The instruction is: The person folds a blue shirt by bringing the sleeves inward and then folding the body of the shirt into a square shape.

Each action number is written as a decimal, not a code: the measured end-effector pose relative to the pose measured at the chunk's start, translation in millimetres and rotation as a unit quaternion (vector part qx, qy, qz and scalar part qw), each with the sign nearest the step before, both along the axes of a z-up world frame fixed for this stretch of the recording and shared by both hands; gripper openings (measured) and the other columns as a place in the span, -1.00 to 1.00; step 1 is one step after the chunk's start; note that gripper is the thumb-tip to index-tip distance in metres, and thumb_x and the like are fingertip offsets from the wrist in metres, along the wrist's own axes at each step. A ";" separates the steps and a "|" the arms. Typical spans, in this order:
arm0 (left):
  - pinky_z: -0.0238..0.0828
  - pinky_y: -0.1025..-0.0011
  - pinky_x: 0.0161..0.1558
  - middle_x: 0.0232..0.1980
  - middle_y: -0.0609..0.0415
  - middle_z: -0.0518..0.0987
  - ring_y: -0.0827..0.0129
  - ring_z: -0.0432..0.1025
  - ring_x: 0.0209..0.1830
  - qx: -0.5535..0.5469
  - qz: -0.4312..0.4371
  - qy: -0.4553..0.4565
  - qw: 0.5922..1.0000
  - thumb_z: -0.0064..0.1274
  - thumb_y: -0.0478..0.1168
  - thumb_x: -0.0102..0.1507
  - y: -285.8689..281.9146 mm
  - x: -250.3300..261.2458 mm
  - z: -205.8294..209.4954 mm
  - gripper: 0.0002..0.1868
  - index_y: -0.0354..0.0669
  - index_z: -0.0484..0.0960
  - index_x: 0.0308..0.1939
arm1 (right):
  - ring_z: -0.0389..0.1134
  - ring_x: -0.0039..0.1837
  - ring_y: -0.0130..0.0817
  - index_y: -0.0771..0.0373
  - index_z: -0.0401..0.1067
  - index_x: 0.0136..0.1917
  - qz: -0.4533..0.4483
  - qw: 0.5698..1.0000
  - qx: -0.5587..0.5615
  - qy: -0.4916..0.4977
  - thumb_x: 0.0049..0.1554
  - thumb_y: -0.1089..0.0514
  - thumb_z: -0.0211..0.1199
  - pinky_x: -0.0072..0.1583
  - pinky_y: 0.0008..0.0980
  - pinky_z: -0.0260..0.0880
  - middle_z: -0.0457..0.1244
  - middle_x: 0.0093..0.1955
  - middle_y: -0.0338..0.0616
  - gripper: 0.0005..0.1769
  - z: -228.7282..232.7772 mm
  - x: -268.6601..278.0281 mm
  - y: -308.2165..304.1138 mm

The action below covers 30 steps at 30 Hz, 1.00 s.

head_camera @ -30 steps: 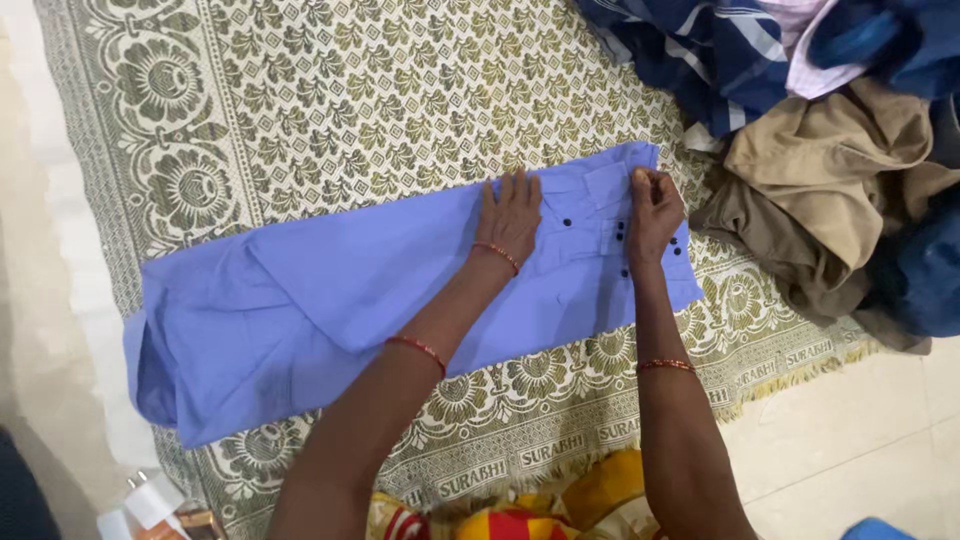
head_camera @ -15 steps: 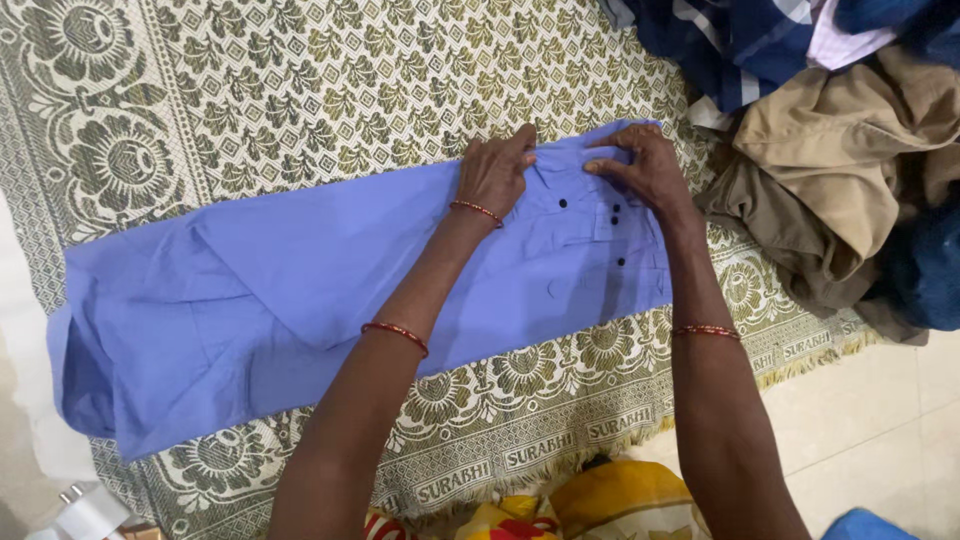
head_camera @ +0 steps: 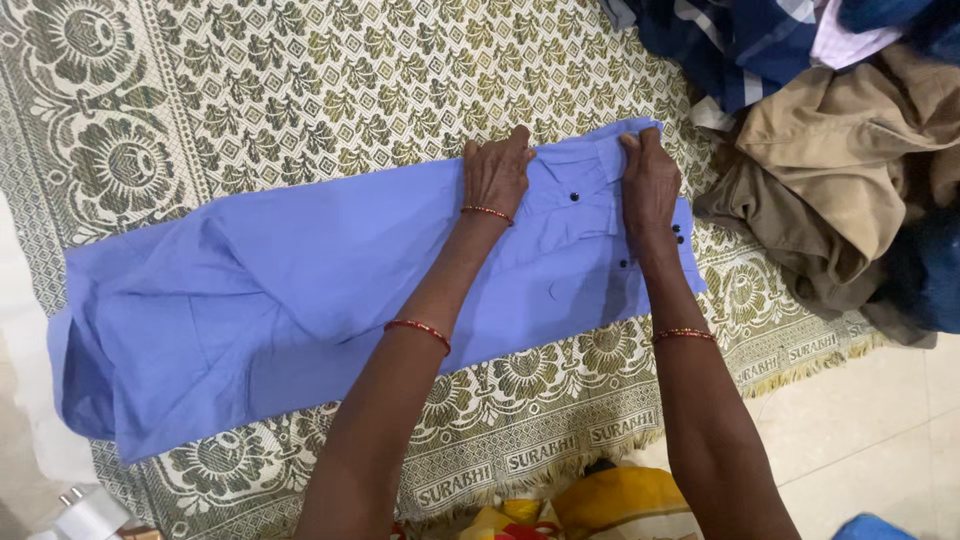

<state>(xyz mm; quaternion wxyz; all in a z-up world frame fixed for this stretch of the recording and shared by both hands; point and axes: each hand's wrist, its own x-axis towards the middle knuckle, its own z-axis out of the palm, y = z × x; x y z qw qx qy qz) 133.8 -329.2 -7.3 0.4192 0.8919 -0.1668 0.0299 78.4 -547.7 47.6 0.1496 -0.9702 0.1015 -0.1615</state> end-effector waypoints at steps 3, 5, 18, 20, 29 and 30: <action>0.20 0.11 0.16 -0.11 -0.02 0.60 0.14 0.47 -0.01 0.058 -0.016 0.004 0.998 0.06 -0.25 0.38 0.9 -4.5 6.9 -0.86 -0.11 0.50 0.01 | 0.35 -0.22 0.25 0.29 0.32 0.06 0.000 0.999 -0.032 0.012 0.43 -0.01 0.11 -0.18 0.11 0.29 0.31 -0.27 0.26 -0.70 0.8 2.5 -1.8; 0.19 0.13 0.44 0.27 -0.03 0.53 0.20 0.38 0.35 0.151 -0.021 0.000 0.988 -0.04 -0.38 0.35 3.9 -23.8 15.8 -0.60 -0.10 0.47 0.29 | 0.36 -0.20 0.27 0.28 0.32 0.04 -0.008 0.999 -0.039 0.015 0.42 -0.03 0.11 -0.18 0.13 0.29 0.33 -0.25 0.25 -0.69 -2.0 2.0 -2.6; -0.60 -0.18 0.57 0.71 0.01 -0.28 0.15 -0.43 0.72 0.252 -0.104 0.094 0.958 -0.27 0.34 0.38 32.8 -51.8 57.2 -0.14 0.07 -0.10 0.64 | 0.34 0.23 0.27 0.32 0.35 0.21 -0.070 0.994 -0.047 0.063 0.44 0.01 0.06 0.21 0.18 0.29 0.33 0.20 0.30 -0.69 15.1 -3.4 22.3; -0.53 -0.23 0.53 0.71 0.05 -0.29 0.16 -0.43 0.70 0.290 -0.142 0.101 0.941 -0.27 0.29 0.37 58.5 -38.1 78.7 -0.16 0.14 -0.15 0.64 | 0.14 0.47 0.24 0.39 0.23 0.44 -0.035 0.996 -0.071 -0.032 0.45 -0.01 0.06 0.38 0.20 0.10 0.13 0.47 0.36 -0.52 19.1 -21.7 64.2; -0.19 -0.28 0.45 0.56 -0.23 0.12 0.05 -0.04 0.60 0.460 -0.135 0.050 0.876 0.03 -0.11 0.30 265.6 -34.7 83.5 -0.38 -0.21 0.29 0.41 | -0.07 0.65 0.00 0.15 0.16 0.59 0.207 0.976 0.001 0.073 0.36 -0.06 -0.06 0.55 0.19 -0.24 -0.03 0.65 0.07 -0.41 -10.3 -99.3 306.8; -0.06 -0.20 0.42 0.48 -0.30 0.27 0.02 0.08 0.54 0.435 -0.112 0.085 0.889 0.11 -0.13 0.22 284.1 -38.3 72.3 -0.43 -0.24 0.45 0.29 | -0.05 0.64 0.01 0.17 0.20 0.57 0.195 0.979 0.007 0.059 0.37 -0.04 -0.08 0.54 0.18 -0.21 0.00 0.64 0.09 -0.44 -8.7 -103.1 310.8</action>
